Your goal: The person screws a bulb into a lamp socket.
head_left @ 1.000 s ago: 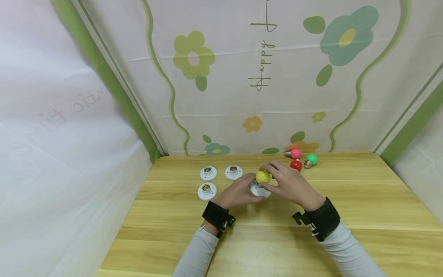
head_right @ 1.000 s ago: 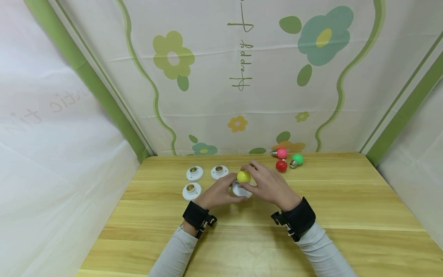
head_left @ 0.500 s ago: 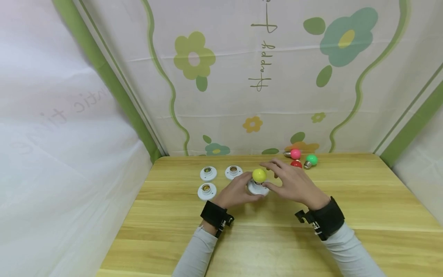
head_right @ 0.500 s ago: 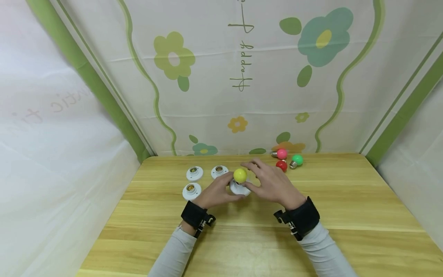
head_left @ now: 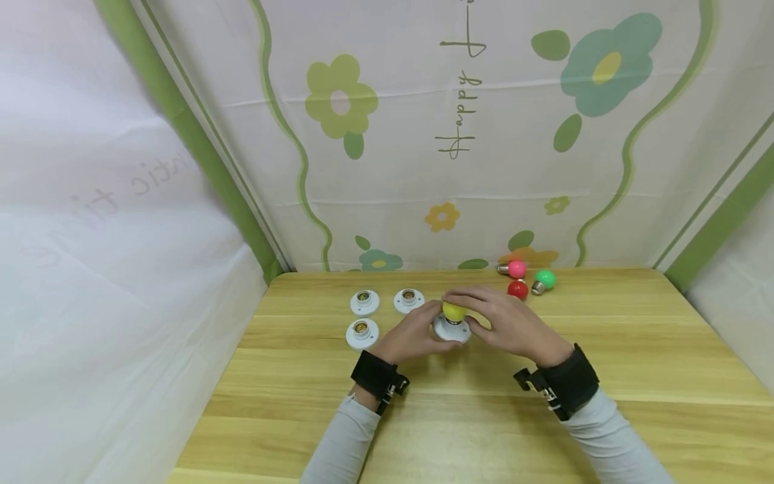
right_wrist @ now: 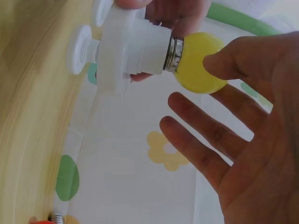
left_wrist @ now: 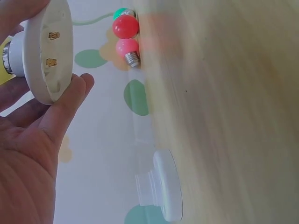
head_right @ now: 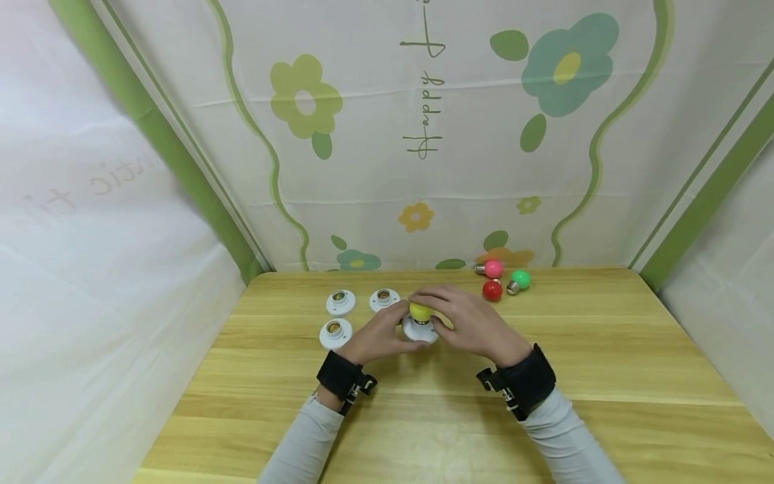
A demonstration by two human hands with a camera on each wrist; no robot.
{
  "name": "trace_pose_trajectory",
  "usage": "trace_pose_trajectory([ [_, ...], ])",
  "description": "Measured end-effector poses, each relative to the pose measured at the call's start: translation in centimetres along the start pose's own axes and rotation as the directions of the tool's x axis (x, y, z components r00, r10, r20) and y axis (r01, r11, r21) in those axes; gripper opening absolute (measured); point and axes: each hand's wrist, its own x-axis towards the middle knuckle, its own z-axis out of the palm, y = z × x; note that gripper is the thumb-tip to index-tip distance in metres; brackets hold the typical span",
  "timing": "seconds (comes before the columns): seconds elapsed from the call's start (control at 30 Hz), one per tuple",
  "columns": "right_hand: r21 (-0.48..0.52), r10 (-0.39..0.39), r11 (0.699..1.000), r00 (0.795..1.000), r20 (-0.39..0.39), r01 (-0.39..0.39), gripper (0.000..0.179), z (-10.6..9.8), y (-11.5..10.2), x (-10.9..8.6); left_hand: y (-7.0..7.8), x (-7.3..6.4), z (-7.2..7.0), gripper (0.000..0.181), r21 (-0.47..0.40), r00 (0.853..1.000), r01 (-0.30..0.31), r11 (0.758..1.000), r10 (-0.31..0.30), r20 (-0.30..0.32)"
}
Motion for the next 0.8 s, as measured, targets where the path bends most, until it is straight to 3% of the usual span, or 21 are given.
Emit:
trace_pose_trajectory([
  [0.53, -0.033, 0.040, 0.999, 0.999, -0.027, -0.041, 0.048, 0.42, -0.13, 0.08, -0.15, -0.02, 0.12, 0.073, 0.021, 1.000, 0.010, 1.000, -0.010, 0.001],
  [0.8, -0.069, 0.056, 0.996, 0.995, -0.078, -0.061, 0.048, 0.58, -0.25, 0.22, -0.01, -0.06, 0.11, 0.067, 0.030, 1.000, 0.003, 1.000, -0.003, -0.003],
])
